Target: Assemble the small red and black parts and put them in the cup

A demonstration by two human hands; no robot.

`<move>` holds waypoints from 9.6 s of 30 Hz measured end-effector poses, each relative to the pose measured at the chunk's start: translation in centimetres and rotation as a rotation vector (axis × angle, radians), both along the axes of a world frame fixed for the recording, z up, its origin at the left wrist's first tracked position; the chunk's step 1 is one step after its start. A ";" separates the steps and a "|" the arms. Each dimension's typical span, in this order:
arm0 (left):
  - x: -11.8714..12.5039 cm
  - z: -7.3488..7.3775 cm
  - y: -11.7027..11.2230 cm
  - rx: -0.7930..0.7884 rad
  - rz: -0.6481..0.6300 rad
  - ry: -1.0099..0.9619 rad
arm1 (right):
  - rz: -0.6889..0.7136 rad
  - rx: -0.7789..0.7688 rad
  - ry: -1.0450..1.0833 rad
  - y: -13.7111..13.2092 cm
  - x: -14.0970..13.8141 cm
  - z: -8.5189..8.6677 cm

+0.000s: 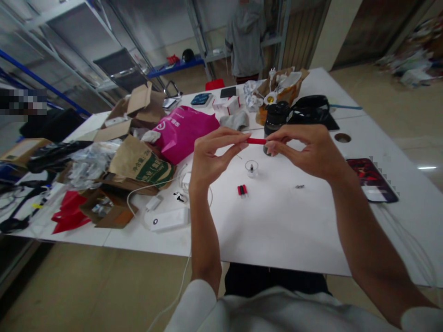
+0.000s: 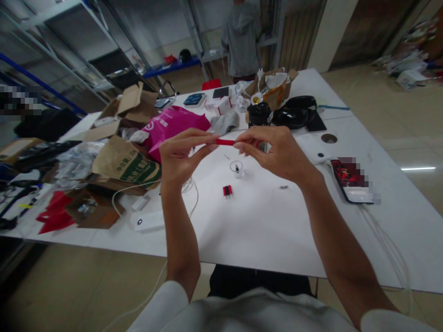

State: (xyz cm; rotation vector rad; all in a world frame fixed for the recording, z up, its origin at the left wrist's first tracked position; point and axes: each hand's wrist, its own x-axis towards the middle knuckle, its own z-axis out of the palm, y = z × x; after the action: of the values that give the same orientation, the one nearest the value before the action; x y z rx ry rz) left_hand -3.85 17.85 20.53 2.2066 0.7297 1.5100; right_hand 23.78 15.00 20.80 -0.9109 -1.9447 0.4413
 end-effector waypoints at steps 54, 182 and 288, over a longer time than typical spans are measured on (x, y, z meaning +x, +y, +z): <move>-0.4 1.4 -0.3 0.070 0.073 0.136 | -0.102 0.093 0.092 0.9 -0.4 -0.7; -4.7 2.4 0.3 -0.022 0.254 0.297 | 0.040 -0.340 -0.845 8.2 -3.4 -5.9; -2.9 0.5 2.8 -0.179 -0.116 0.030 | 0.143 0.017 0.368 4.5 -3.0 -2.6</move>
State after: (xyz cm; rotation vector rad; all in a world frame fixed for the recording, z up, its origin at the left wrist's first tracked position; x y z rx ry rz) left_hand -6.79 20.66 21.03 2.1039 0.7033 1.3060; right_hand 20.75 19.48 18.18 -0.6304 -1.6764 0.6277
